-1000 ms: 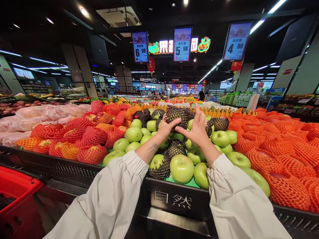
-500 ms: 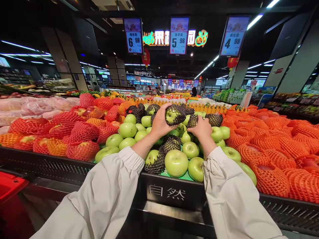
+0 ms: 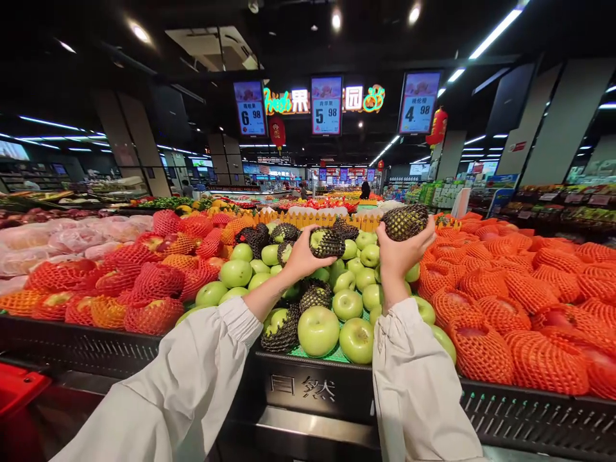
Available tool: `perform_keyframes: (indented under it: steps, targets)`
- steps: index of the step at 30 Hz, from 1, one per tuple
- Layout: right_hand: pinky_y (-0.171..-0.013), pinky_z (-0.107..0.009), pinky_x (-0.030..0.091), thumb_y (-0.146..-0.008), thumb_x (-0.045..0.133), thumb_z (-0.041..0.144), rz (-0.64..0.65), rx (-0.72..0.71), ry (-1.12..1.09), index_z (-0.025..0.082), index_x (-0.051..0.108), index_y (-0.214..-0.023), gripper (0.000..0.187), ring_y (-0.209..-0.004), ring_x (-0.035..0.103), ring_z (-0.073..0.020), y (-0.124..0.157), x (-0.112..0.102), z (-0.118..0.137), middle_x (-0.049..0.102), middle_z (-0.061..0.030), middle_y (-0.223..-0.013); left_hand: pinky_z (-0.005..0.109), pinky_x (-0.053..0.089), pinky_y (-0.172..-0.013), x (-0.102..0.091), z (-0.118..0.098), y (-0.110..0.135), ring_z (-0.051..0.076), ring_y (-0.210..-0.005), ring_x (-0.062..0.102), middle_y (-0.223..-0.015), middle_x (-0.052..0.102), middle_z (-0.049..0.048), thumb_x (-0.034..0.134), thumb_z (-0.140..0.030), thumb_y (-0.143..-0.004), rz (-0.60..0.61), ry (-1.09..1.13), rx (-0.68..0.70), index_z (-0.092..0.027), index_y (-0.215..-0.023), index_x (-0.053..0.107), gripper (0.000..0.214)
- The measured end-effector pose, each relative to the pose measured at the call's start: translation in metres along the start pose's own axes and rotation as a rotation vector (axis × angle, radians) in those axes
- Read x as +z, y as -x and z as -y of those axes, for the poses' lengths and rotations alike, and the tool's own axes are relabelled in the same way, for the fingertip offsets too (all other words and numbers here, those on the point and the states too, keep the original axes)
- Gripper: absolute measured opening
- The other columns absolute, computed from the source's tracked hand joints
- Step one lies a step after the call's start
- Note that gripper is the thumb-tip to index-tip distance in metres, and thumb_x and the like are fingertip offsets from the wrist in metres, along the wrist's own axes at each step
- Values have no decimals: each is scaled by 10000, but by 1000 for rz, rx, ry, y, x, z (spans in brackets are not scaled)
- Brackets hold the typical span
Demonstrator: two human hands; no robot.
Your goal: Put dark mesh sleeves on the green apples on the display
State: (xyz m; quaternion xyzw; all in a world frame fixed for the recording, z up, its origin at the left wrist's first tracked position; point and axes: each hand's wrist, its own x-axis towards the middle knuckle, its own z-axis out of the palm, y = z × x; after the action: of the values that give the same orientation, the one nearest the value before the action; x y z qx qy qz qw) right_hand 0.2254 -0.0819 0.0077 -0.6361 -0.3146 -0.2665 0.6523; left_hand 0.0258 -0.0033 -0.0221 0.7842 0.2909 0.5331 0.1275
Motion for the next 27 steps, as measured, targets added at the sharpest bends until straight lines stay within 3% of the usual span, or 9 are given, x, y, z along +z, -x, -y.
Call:
perform_keyframes:
  steps: [5,9,13,18,21,24,27]
  targets:
    - [-1112,-617,401,-794,651,450,-74,-53,35,155,196,-1479,874,-1390,431,-395,0,4,-6,437,-249,-1452,465,495,-1037,34,-15,-26,345,-1227,623,-1359,633,146,892,-453,-570,282,-79,-44,-202,-1332,489,898]
    - [-1121,-607,398,-802,648,435,-45,-101,10,152,196,-1477,860,-1390,434,-386,5,5,-2,442,-247,-1442,461,474,-1077,64,-8,-43,374,-1285,593,-1438,586,188,895,-412,-556,464,-174,-30,-150,-1406,468,986]
    - [-1137,-590,386,-812,629,439,-28,-57,-50,145,189,-1476,849,-1403,400,-379,6,3,1,408,-251,-1458,425,425,-1141,77,-3,-51,369,-1373,525,-1521,499,198,879,-442,-580,592,-261,-49,-158,-1481,411,1054]
    - [-1135,-593,386,-808,627,429,-3,-30,-47,141,190,-1490,860,-1423,377,-387,7,-2,7,404,-253,-1455,499,424,-1127,71,-11,-52,455,-1402,458,-1539,376,244,840,-570,-581,641,-398,-89,-168,-1540,349,1150]
    - [-1119,-625,387,-811,626,432,18,-14,-32,163,163,-1508,879,-1422,372,-406,7,-4,8,409,-251,-1447,562,380,-1148,59,-14,-58,480,-1456,358,-1543,386,233,821,-693,-526,695,-350,-125,-201,-1532,384,1202]
    - [-1125,-612,388,-810,624,431,14,-20,-55,153,178,-1498,865,-1419,374,-397,8,-3,8,405,-253,-1460,491,387,-1157,48,-10,-72,361,-1414,454,-1502,506,154,683,-669,-729,618,-264,-84,-244,-1454,491,862]
    - [-1124,-630,381,-809,623,438,7,-38,-58,155,189,-1495,860,-1404,392,-403,7,-2,8,410,-256,-1464,369,415,-1124,43,2,-87,241,-1318,553,-1414,611,121,372,-432,-968,413,-301,-113,-191,-1307,607,477]
